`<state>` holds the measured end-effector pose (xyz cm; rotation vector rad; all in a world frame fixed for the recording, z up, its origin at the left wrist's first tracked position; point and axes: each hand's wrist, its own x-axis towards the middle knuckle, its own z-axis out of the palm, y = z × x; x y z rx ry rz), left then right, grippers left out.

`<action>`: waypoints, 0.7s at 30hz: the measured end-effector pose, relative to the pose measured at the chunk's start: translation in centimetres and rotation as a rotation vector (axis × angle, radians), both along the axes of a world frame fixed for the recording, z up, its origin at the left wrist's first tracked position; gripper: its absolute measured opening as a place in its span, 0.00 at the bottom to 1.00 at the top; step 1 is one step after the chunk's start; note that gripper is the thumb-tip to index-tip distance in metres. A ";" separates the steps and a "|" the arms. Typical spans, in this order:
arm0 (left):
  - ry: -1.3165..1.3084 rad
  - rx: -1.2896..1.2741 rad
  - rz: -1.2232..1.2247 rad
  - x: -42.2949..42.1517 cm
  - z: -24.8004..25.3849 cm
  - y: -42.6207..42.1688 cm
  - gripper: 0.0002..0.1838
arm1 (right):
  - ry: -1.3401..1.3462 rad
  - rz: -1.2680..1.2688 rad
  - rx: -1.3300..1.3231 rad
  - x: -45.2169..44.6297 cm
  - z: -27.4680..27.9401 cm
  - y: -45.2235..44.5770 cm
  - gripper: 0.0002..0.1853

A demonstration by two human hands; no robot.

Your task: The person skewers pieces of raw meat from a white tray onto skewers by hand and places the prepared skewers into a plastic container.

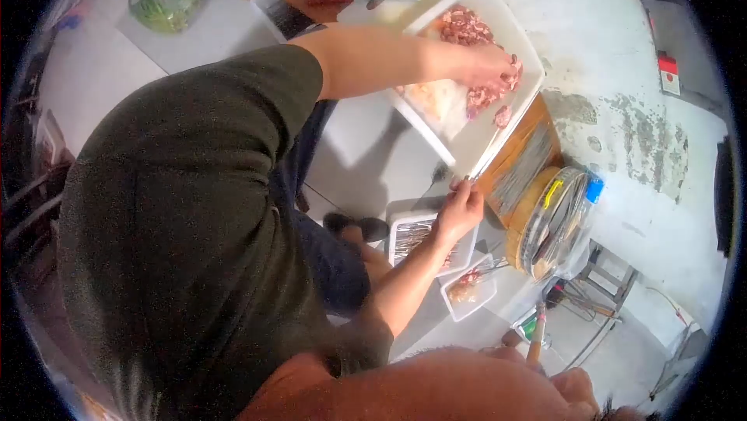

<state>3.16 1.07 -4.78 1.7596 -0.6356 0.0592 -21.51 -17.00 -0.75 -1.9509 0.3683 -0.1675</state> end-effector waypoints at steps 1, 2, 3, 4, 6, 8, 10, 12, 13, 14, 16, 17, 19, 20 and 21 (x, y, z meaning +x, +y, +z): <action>0.369 -0.364 -0.082 0.6 -0.5 -1.0 0.16 | 0.000 0.011 -0.052 -0.2 0.3 0.1 0.10; 0.738 -0.729 -0.164 1.2 -1.1 -1.7 0.17 | 0.015 0.011 -0.046 -0.3 0.3 0.1 0.10; 0.661 -0.688 -0.145 0.7 -0.7 -1.4 0.14 | 0.030 0.010 -0.040 -0.4 0.2 -0.2 0.10; 0.584 -0.645 -0.128 0.3 -0.3 -1.1 0.12 | 0.044 0.008 -0.034 -0.5 0.1 -0.3 0.10; 0.448 -0.575 -0.100 0.2 -0.4 -1.1 0.10 | 0.050 0.029 -0.017 -0.8 0.3 -0.1 0.10; 0.437 -0.578 -0.081 0.2 -0.2 -1.1 0.08 | 0.036 0.042 -0.012 -0.7 0.0 -0.2 0.11; 0.647 -0.719 -0.059 -1.9 3.1 0.1 0.07 | 0.007 0.044 -0.021 -0.6 -1.0 -0.6 0.11; 0.807 -0.860 -0.089 -2.5 4.1 0.2 0.09 | 0.017 0.011 -0.014 -0.5 -0.5 0.1 0.11; 0.805 -0.898 -0.127 -1.8 3.0 -0.2 0.11 | 0.022 -0.003 -0.011 -0.5 -0.4 0.3 0.11; 0.803 -0.937 -0.165 -1.7 2.8 -0.3 0.13 | 0.041 0.006 -0.004 -0.5 -0.2 0.3 0.11; 0.801 -0.948 -0.132 -1.3 2.7 -0.6 0.13 | 0.074 0.024 0.006 -0.4 0.1 0.3 0.11; 0.800 -0.954 -0.114 -1.3 2.7 -0.7 0.12 | 0.062 0.022 0.007 -0.4 0.1 0.2 0.11; 0.814 -0.972 -0.074 -1.3 2.7 -0.7 0.08 | 0.038 0.020 0.011 -0.4 -0.2 0.4 0.11; 0.822 -0.981 -0.055 -1.4 2.9 -0.6 0.06 | 0.027 0.015 0.012 -0.3 -0.3 0.5 0.10; 0.820 -1.013 -0.090 -1.4 3.0 -0.6 0.06 | 0.015 0.010 0.010 -0.3 -0.4 0.5 0.10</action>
